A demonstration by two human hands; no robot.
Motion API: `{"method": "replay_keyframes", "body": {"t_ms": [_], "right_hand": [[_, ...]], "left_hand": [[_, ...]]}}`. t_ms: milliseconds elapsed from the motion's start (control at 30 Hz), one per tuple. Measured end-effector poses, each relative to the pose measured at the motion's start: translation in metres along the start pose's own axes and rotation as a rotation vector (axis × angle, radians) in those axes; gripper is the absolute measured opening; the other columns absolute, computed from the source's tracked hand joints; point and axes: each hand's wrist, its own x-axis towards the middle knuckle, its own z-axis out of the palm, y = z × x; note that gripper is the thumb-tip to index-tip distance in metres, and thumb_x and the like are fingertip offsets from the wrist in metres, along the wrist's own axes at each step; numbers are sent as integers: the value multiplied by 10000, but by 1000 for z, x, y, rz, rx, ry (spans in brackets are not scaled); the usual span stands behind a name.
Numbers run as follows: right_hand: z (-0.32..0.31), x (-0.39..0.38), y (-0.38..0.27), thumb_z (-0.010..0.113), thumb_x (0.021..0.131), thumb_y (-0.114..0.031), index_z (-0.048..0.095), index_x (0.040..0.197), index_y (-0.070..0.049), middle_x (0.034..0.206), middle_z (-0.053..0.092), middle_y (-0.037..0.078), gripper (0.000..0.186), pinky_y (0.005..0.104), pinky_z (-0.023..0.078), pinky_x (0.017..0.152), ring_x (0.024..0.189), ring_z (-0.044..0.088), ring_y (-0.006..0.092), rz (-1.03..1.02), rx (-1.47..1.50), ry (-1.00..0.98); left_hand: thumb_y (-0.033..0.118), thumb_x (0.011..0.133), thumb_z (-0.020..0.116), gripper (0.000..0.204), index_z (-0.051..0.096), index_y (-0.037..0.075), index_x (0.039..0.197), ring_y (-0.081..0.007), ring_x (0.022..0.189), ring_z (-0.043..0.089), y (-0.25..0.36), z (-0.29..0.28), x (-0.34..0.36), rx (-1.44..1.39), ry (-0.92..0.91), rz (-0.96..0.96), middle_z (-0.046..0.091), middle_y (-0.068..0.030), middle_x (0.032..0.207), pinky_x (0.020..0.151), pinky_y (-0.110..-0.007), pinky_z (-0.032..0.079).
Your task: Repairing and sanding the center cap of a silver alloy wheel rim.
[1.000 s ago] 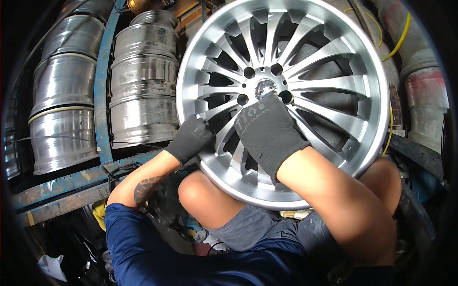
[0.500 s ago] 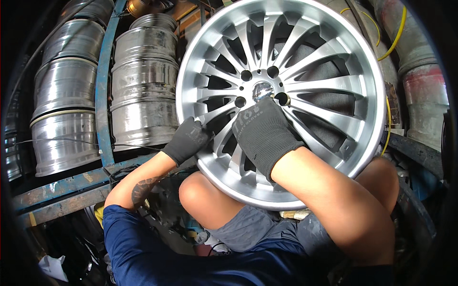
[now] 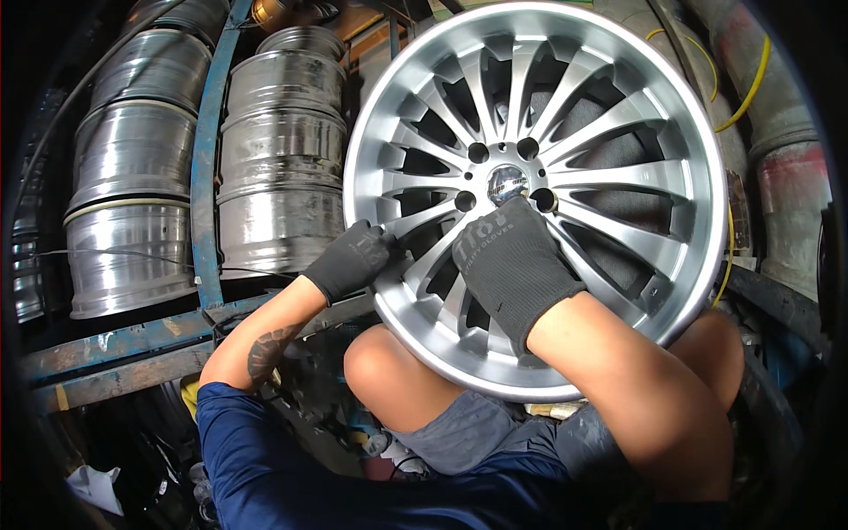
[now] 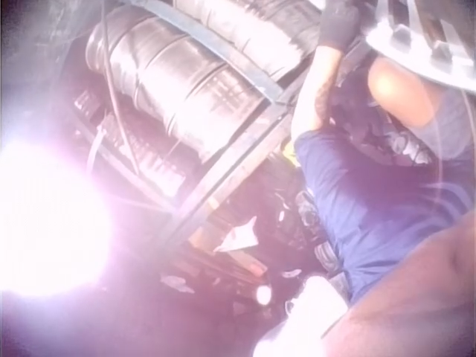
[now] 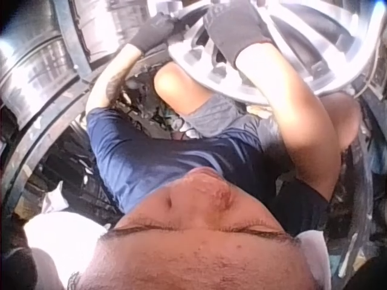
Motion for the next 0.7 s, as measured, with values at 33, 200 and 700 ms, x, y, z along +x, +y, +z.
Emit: {"method": "replay_keyframes", "body": {"t_ms": [33, 200, 700], "right_hand": [[0, 3, 1, 634, 921, -192, 757, 1015, -134, 950, 746, 28, 165, 368, 500, 741, 911, 716, 198, -14, 34, -43], [13, 3, -6, 596, 927, -188, 741, 954, -164, 859, 738, 5, 149, 388, 477, 763, 870, 708, 180, -39, -1, 36], [-4, -1, -4, 643, 898, -173, 762, 893, -144, 827, 745, 30, 123, 380, 489, 689, 805, 723, 203, -32, 12, -19]], "left_hand": [[190, 902, 539, 168, 699, 175, 854, -219, 813, 630, 0, -2, 0, 1, 0, -1, 638, -55, 894, 739, -380, 455], [174, 872, 578, 159, 701, 132, 963, -235, 844, 620, 6, -1, -4, -85, -60, -36, 638, -65, 894, 724, -391, 464], [187, 916, 540, 255, 657, 125, 1133, -221, 845, 632, 42, -17, 12, 177, -183, -162, 649, -42, 855, 721, -384, 425]]}}
